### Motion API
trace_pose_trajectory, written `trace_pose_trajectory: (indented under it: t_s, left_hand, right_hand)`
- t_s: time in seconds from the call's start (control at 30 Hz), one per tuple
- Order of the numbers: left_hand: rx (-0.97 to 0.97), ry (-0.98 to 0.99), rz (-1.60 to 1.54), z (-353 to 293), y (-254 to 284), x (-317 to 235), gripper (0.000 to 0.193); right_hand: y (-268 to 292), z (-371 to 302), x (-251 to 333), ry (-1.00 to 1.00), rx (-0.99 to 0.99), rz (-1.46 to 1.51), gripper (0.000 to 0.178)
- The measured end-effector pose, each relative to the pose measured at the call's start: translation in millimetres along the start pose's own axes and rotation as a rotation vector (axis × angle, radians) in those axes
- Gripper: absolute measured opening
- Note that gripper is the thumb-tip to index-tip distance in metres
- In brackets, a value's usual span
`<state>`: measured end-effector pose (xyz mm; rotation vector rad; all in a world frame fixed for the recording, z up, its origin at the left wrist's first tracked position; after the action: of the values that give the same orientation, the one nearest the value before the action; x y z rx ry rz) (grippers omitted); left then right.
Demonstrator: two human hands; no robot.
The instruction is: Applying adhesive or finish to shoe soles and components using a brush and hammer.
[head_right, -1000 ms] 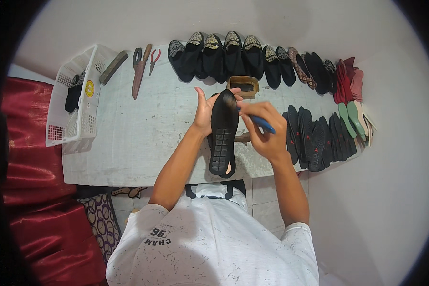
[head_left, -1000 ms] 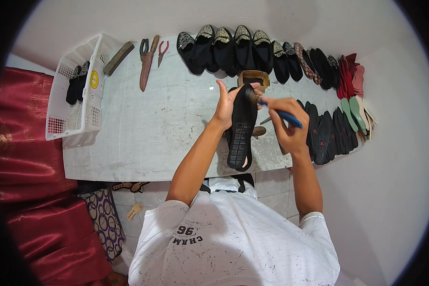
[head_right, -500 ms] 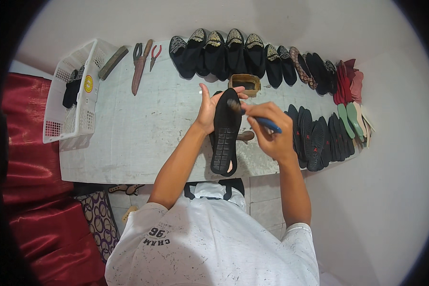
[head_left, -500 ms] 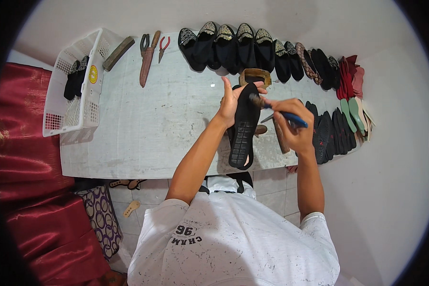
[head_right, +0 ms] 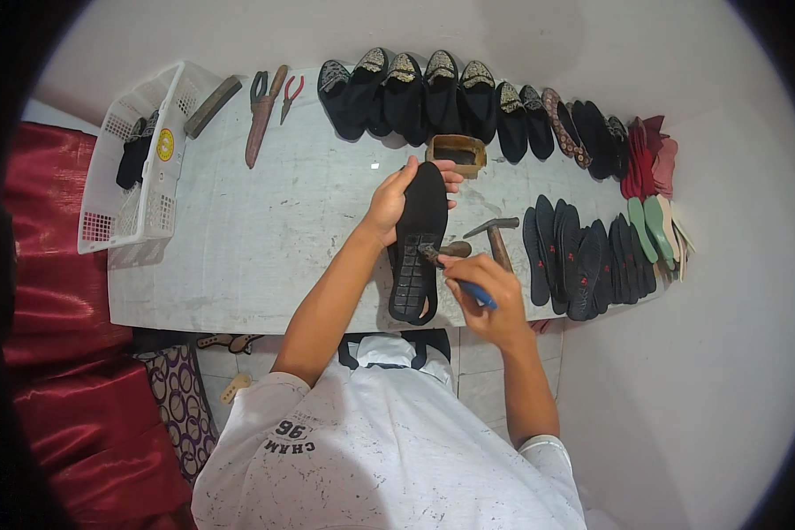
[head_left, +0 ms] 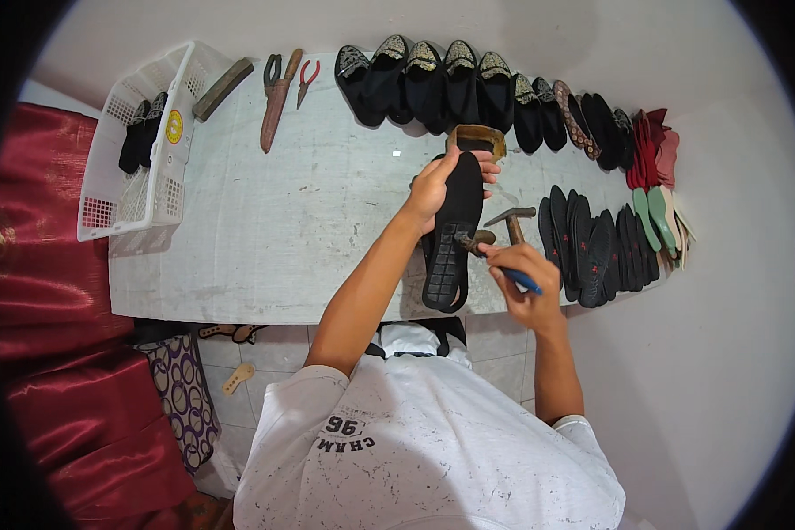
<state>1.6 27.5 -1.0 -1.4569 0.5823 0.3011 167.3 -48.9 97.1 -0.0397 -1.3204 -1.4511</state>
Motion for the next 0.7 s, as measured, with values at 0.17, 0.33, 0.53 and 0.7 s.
trace_pose_trajectory:
  t_s: [0.17, 0.33, 0.53, 0.7]
  left_hand:
    - [0.012, -0.013, -0.058, 2, -2, -2, 0.06]
    - [-0.027, -0.025, -0.012, 3, -4, -2, 0.058]
    - [-0.054, -0.044, 0.036, 0, -10, -3, 0.056]
    - [-0.105, -0.055, -0.002, -2, -5, 0, 0.056]
  right_hand:
    - [12, 26, -6, 0.097, -0.209, 0.014, 0.022]
    - [-14, 17, -18, 0.102, -0.198, -0.086, 0.025]
    - [-19, -44, -10, -0.001, -0.192, -0.056, 0.026]
    - [-3, -56, -7, 0.003, -0.016, 0.075, 0.024]
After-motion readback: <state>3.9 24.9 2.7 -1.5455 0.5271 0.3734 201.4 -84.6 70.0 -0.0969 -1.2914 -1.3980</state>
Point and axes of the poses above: each hand's wrist, its own z-axis towards the middle knuckle, its own y-axis out of the back of the hand, x = y × z, the point moved 3 cm from there along z, towards the middle knuckle, and after that the axes turned 6 degrees about -z, right-handed, at the moved point
